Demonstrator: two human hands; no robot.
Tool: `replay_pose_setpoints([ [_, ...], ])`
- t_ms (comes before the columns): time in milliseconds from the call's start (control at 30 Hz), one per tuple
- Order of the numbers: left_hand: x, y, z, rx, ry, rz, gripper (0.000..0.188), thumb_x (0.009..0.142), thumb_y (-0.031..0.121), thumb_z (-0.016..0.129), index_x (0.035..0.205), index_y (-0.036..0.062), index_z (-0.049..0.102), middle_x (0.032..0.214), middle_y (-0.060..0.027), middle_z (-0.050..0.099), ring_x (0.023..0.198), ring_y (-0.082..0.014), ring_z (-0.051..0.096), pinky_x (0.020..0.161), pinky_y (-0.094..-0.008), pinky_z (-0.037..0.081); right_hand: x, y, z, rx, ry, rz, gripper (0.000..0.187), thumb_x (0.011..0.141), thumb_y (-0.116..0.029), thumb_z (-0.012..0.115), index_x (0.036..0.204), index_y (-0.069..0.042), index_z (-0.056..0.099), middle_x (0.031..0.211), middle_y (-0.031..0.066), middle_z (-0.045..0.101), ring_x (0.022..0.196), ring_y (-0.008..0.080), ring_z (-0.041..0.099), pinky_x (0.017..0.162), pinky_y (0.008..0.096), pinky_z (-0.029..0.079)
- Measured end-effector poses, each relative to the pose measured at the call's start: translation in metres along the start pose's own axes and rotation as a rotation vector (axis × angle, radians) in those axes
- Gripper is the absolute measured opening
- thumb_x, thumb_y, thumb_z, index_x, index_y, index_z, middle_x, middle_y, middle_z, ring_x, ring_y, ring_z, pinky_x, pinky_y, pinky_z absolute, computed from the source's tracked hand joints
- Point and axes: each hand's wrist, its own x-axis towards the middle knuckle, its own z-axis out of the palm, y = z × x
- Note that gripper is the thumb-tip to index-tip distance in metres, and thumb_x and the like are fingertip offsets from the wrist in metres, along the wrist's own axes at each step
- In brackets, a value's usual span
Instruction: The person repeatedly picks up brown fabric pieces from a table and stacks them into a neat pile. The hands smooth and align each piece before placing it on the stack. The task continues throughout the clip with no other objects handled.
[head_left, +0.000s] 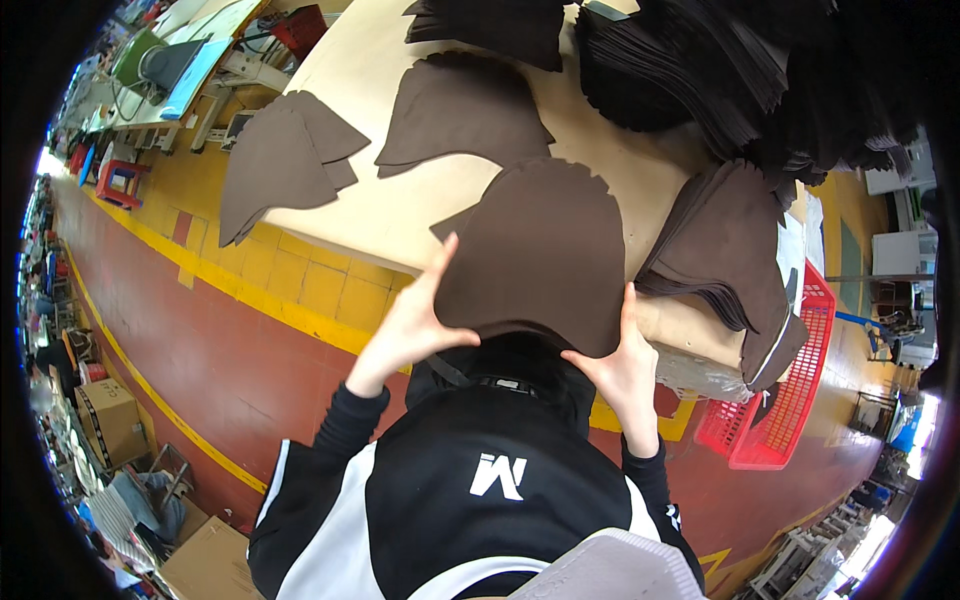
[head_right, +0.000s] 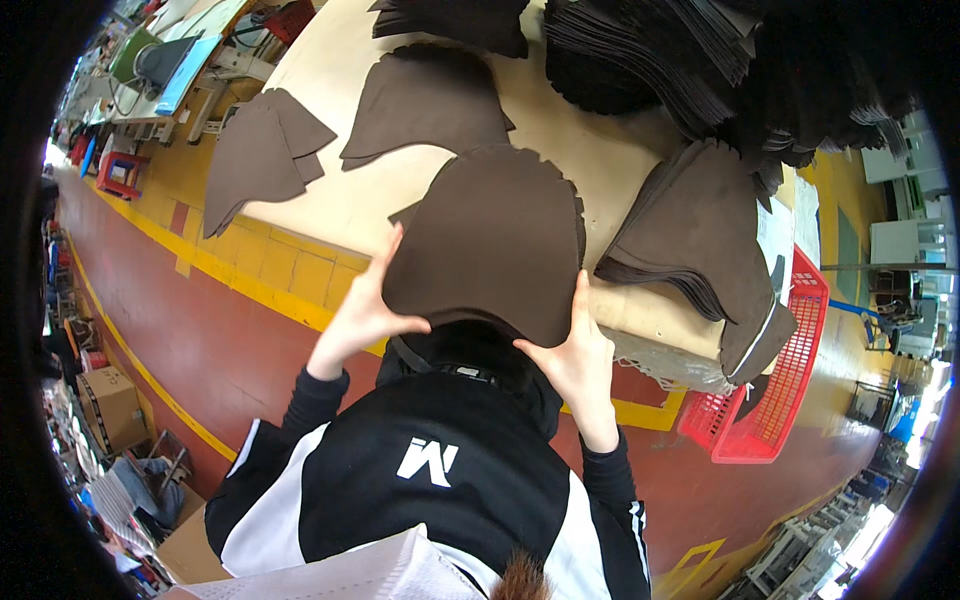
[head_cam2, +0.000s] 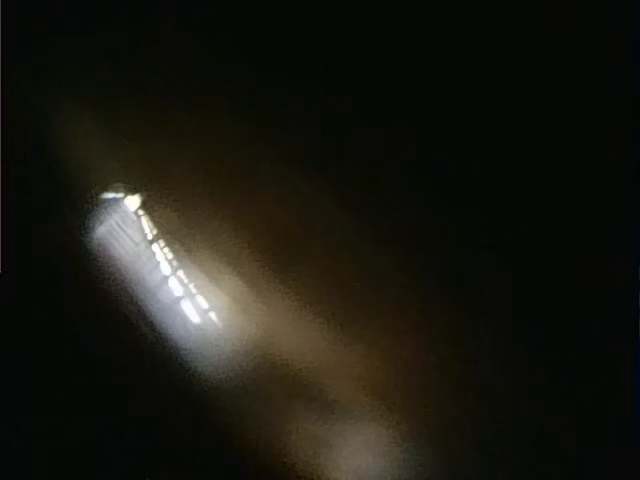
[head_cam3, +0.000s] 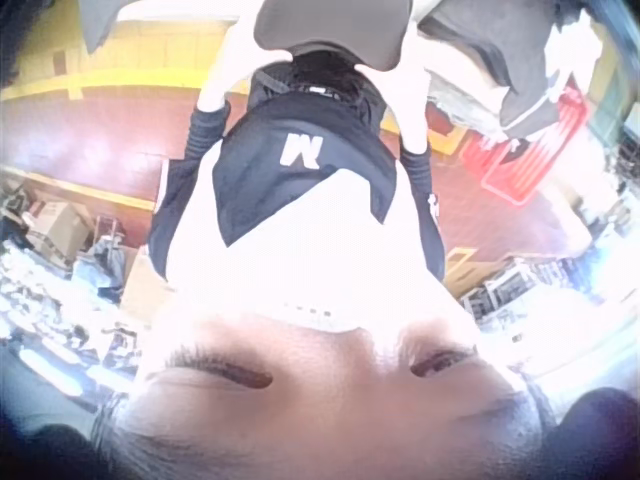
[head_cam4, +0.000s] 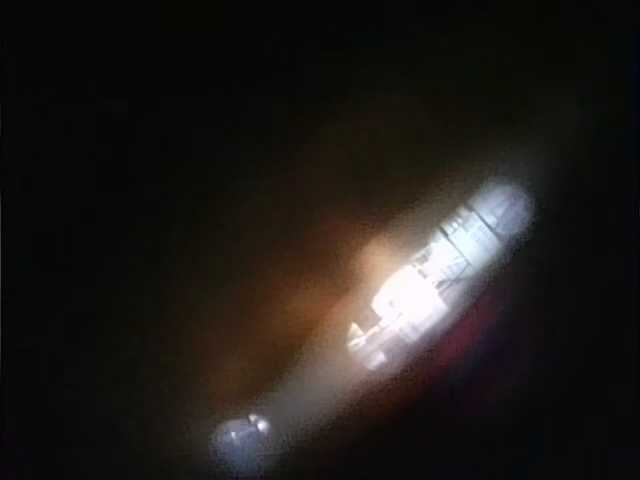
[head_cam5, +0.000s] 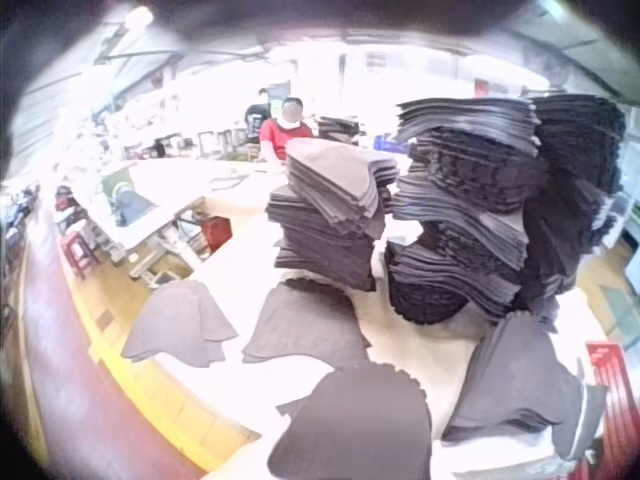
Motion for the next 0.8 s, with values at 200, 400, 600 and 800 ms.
replay_pose_setpoints([
  [200, 0.038, 0.003, -0.029, 0.252, 0.030, 0.004, 0.109, 0.061, 0.022, 0.094, 0.152, 0.0028, 0.038, 0.143, -0.0280, 0.052, 0.138, -0.0380, 0.047, 0.116, -0.0410, 0.036, 0.010, -0.021, -0.011, 0.085, 0.066, 0.051, 0.108, 0.064, -0.018, 0.093, 0.152, 0.003, 0.035, 0.112, 0.0276, 0.071, 0.099, 0.0295, 0.074, 0.089, 0.0358, 0.056],
  [400, 0.048, -0.028, -0.018, -0.175, 0.136, -0.118, 0.078, 0.072, 0.020, 0.090, 0.139, 0.0006, 0.055, 0.133, -0.0212, 0.061, 0.127, -0.0298, 0.057, 0.111, -0.0381, 0.042, 0.011, 0.009, 0.001, 0.118, 0.166, 0.042, 0.098, 0.070, -0.025, 0.091, 0.148, 0.005, 0.041, 0.105, 0.0269, 0.072, 0.090, 0.0299, 0.075, 0.082, 0.0342, 0.057],
  [600, 0.033, 0.000, -0.014, 0.119, 0.185, 0.054, 0.079, 0.070, 0.026, 0.091, 0.135, -0.0024, 0.057, 0.127, -0.0245, 0.064, 0.121, -0.0342, 0.061, 0.106, -0.0400, 0.047, 0.011, 0.016, -0.007, 0.229, 0.136, 0.023, 0.091, 0.072, -0.021, 0.090, 0.146, 0.005, 0.045, 0.108, 0.0245, 0.073, 0.097, 0.0243, 0.074, 0.087, 0.0315, 0.055],
  [800, 0.018, -0.004, -0.011, 0.135, 0.141, -0.113, 0.082, 0.068, 0.030, 0.091, 0.132, -0.0072, 0.057, 0.126, -0.0272, 0.064, 0.120, -0.0372, 0.062, 0.104, -0.0396, 0.047, 0.013, 0.006, -0.008, 0.355, 0.230, 0.177, 0.065, 0.078, -0.015, 0.085, 0.135, 0.005, 0.059, 0.106, 0.0200, 0.075, 0.092, 0.0127, 0.070, 0.085, 0.0269, 0.053],
])
